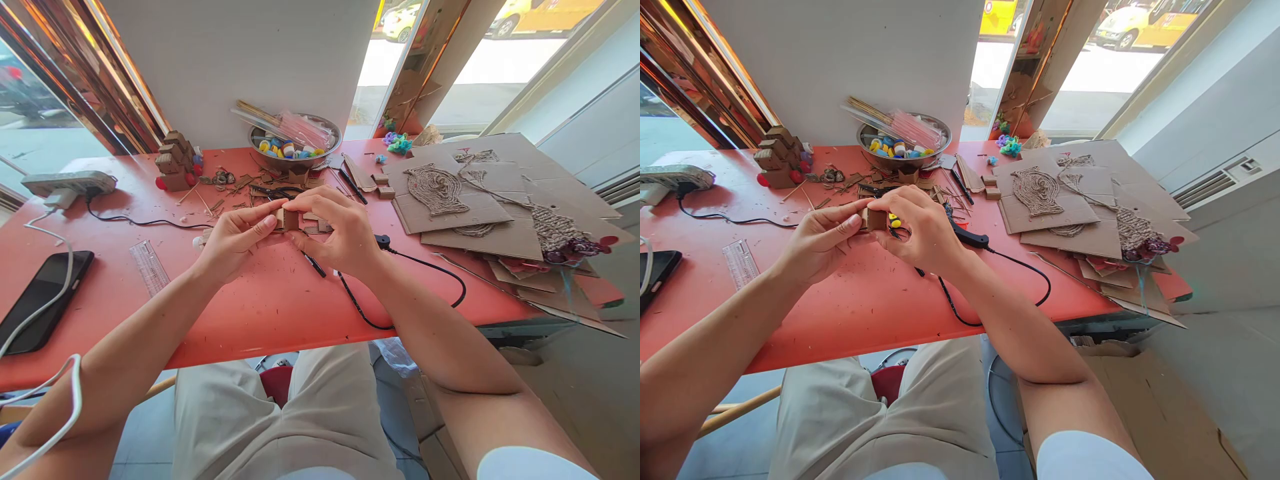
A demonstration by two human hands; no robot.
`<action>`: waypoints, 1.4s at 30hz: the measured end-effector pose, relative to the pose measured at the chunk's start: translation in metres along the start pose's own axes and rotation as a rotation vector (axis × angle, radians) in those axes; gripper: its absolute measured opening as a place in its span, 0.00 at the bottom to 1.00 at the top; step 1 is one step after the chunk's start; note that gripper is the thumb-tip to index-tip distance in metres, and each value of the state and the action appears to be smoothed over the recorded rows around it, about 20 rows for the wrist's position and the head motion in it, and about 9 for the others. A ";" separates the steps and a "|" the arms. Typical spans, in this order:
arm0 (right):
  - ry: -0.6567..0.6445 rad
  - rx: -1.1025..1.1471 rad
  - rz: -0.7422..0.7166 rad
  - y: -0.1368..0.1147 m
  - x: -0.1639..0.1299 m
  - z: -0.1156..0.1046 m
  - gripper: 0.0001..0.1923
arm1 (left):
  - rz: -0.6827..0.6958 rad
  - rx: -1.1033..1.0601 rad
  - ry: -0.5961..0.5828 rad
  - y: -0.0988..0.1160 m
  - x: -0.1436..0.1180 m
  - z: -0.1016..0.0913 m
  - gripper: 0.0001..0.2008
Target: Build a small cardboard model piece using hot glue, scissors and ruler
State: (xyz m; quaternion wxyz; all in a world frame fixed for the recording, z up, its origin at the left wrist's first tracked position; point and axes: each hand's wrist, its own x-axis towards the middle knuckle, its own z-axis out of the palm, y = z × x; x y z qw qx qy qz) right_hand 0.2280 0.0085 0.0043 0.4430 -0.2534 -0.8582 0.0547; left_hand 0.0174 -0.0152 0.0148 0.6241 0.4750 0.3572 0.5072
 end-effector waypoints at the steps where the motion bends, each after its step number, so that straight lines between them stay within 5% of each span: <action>1: 0.004 0.008 -0.005 0.000 0.000 0.000 0.10 | -0.003 -0.004 -0.005 0.000 0.000 0.000 0.23; 24: -0.037 0.033 0.005 -0.004 -0.002 0.000 0.13 | -0.090 0.002 0.072 0.001 0.000 -0.002 0.15; 42: -0.041 0.043 0.022 -0.001 -0.002 -0.002 0.14 | -0.093 -0.012 0.004 0.001 0.001 -0.003 0.18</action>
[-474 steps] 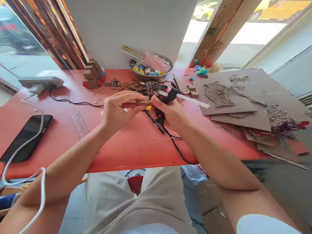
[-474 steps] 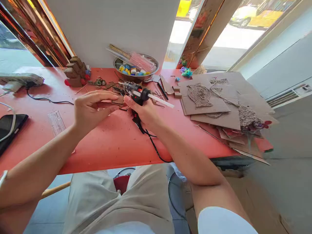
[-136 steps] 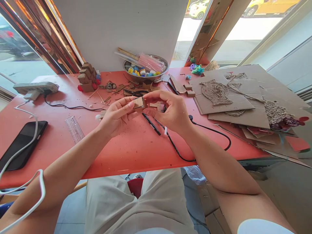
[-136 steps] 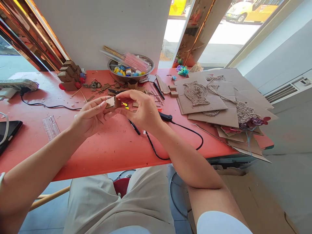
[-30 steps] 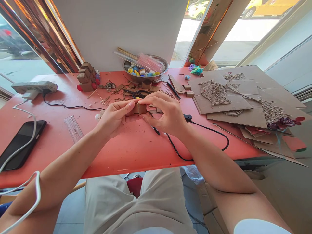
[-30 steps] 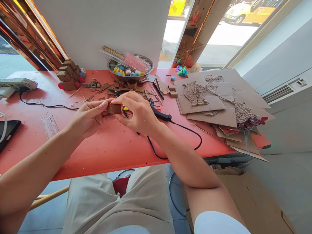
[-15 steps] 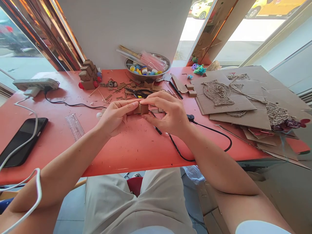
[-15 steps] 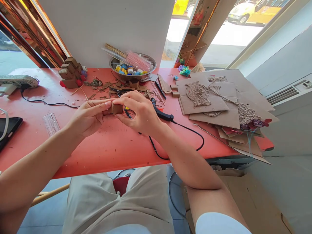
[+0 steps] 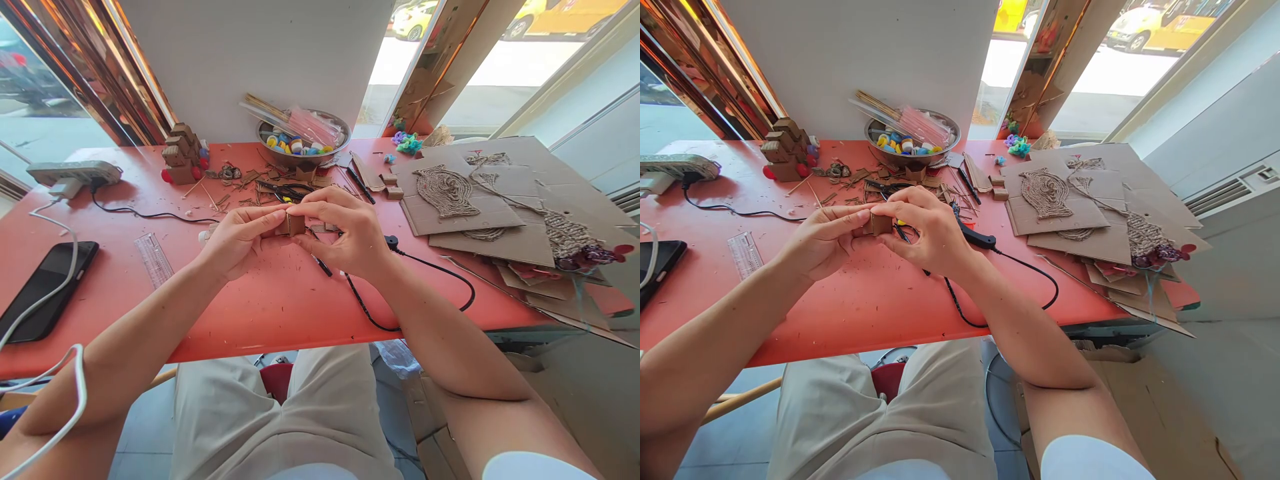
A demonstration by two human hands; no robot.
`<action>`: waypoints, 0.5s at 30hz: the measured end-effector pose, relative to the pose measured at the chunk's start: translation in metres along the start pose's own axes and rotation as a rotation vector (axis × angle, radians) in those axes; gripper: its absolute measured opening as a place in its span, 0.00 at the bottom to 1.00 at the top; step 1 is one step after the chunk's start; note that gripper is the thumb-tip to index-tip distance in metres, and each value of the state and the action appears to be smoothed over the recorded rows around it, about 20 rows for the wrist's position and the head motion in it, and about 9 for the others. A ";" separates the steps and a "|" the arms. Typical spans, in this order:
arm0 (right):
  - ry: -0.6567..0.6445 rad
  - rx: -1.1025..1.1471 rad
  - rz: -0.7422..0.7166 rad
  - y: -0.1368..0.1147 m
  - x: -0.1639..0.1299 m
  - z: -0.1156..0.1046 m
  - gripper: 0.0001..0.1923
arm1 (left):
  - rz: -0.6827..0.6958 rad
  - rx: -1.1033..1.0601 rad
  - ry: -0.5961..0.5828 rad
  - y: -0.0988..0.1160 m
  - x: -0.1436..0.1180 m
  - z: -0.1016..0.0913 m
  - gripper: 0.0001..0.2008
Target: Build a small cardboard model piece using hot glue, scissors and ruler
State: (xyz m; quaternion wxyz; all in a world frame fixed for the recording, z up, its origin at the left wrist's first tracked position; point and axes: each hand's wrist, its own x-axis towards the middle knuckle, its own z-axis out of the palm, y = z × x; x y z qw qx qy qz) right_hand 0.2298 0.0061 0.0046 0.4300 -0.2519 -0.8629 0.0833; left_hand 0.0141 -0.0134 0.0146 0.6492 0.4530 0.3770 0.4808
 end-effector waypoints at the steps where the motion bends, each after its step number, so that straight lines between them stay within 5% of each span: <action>1: -0.004 -0.002 0.002 0.000 0.000 0.000 0.14 | -0.001 -0.006 -0.010 0.000 0.000 0.000 0.19; 15: -0.006 0.051 0.007 0.000 0.000 -0.002 0.14 | -0.003 -0.037 -0.118 -0.005 0.003 -0.004 0.19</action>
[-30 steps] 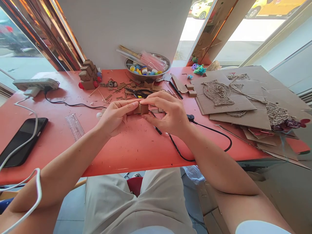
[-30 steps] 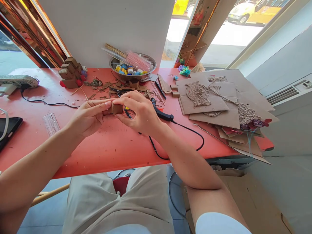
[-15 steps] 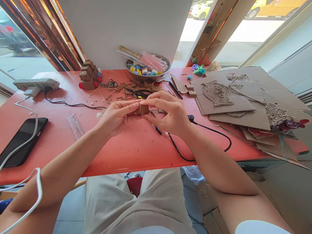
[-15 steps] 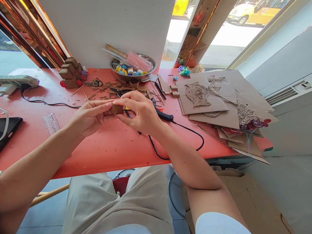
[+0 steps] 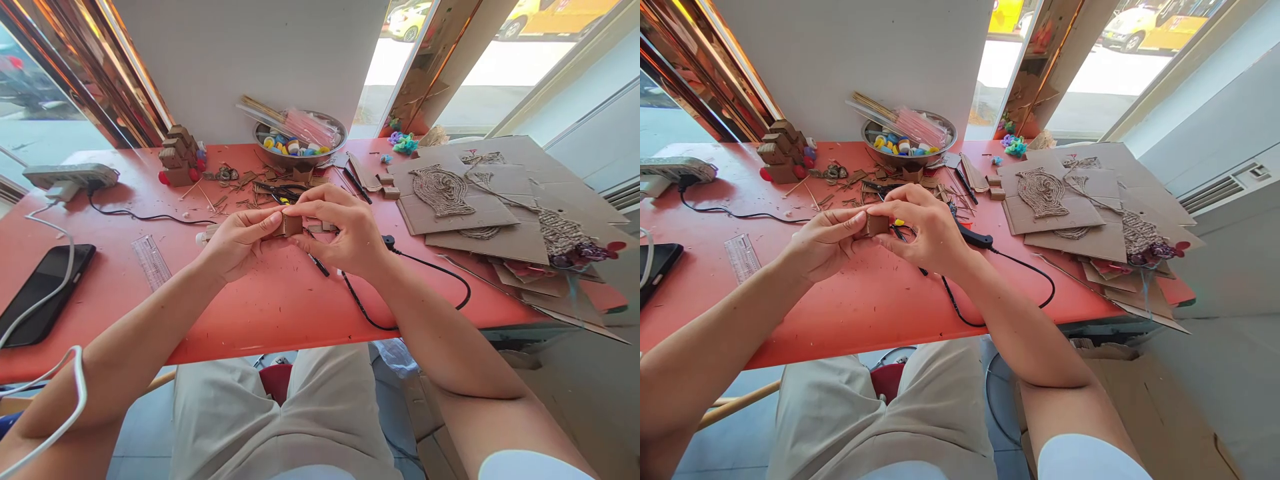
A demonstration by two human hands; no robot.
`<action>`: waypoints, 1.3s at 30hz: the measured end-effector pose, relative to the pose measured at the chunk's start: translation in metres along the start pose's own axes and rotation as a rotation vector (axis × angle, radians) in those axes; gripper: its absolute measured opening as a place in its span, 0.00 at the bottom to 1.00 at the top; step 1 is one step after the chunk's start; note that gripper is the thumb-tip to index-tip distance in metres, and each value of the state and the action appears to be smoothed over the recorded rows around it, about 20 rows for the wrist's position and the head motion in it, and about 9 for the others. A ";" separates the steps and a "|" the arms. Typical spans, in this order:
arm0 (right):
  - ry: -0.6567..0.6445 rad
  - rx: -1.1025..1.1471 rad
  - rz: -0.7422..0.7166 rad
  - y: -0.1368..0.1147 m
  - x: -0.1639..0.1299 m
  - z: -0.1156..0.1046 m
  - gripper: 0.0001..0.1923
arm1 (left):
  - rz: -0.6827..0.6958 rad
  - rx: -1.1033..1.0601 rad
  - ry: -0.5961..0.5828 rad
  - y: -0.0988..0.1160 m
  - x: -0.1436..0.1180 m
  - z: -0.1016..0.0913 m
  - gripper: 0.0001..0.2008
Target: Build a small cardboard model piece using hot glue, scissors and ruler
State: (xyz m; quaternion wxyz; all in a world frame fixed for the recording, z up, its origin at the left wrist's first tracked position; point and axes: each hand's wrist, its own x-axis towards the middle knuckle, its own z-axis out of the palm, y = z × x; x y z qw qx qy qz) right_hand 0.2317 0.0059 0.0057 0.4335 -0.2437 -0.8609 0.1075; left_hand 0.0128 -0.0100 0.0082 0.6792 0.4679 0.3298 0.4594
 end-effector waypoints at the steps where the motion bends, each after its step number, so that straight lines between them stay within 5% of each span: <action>1: -0.002 0.003 -0.001 0.001 0.000 0.000 0.15 | -0.006 -0.008 -0.001 0.000 0.000 0.000 0.18; 9: 0.025 0.002 -0.040 -0.001 0.002 0.004 0.19 | -0.128 -0.141 -0.022 0.001 0.001 -0.002 0.03; 16: 0.101 -0.009 -0.071 -0.012 -0.001 0.011 0.23 | -0.207 -0.206 0.041 0.004 0.001 0.001 0.16; 19: 0.101 -0.029 -0.043 -0.015 -0.002 0.012 0.24 | -0.204 -0.221 0.055 0.005 0.000 0.003 0.19; 28: 0.140 -0.025 -0.058 -0.011 0.000 0.014 0.14 | -0.140 -0.183 0.104 0.004 -0.003 0.005 0.08; 39: 0.076 0.307 0.130 -0.010 0.004 0.009 0.16 | -0.062 -0.225 0.122 0.002 -0.005 0.013 0.03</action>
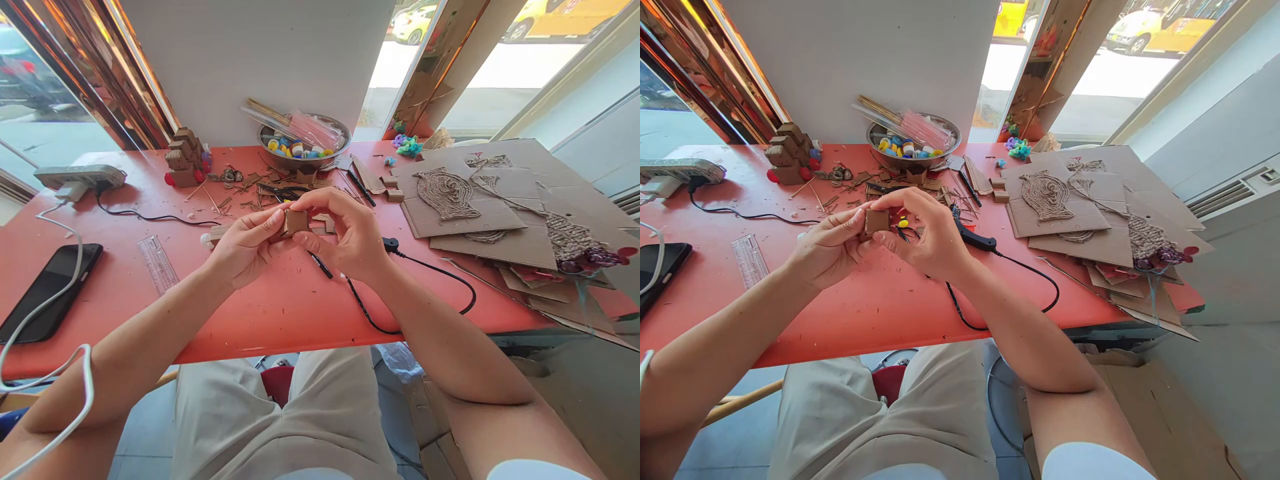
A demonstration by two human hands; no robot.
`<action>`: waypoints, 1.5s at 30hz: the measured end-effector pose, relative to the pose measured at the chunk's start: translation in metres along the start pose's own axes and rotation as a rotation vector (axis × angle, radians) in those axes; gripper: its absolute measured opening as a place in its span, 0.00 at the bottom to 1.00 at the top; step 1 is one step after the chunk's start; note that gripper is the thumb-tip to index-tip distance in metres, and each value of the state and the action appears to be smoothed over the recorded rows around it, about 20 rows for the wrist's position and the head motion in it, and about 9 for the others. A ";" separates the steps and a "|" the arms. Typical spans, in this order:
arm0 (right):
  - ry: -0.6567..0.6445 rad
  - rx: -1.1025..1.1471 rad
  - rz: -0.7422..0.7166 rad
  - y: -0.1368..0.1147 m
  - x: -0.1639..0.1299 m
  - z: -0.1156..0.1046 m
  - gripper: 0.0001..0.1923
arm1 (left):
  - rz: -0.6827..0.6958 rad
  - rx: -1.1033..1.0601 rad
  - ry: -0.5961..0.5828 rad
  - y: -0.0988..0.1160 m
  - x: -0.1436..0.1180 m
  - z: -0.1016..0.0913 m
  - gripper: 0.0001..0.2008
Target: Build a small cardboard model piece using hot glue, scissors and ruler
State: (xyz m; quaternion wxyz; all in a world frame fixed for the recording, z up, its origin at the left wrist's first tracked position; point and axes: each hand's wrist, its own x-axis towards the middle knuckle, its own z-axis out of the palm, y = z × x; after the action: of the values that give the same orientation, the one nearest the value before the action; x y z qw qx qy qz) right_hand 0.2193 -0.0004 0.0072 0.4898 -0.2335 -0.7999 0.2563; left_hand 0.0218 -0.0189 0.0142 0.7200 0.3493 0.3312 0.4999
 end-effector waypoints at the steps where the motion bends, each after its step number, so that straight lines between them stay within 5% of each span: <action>1: -0.004 0.025 0.027 0.000 0.000 0.000 0.16 | -0.003 0.004 0.008 0.000 0.000 0.000 0.02; 19: 0.006 0.053 0.130 0.005 0.001 0.001 0.16 | -0.009 -0.008 0.029 -0.001 0.000 -0.001 0.08; 30: 0.034 0.070 0.134 0.008 -0.001 0.004 0.21 | -0.043 -0.015 0.039 0.000 0.000 -0.001 0.20; 45: 0.023 0.098 0.171 0.004 0.001 0.001 0.25 | -0.023 -0.013 -0.017 -0.001 -0.001 0.000 0.15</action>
State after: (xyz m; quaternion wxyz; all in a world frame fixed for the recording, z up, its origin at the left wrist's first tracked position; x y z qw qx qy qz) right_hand 0.2187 0.0026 0.0048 0.4860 -0.2797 -0.7580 0.3332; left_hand 0.0224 -0.0201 0.0135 0.7307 0.3449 0.3257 0.4910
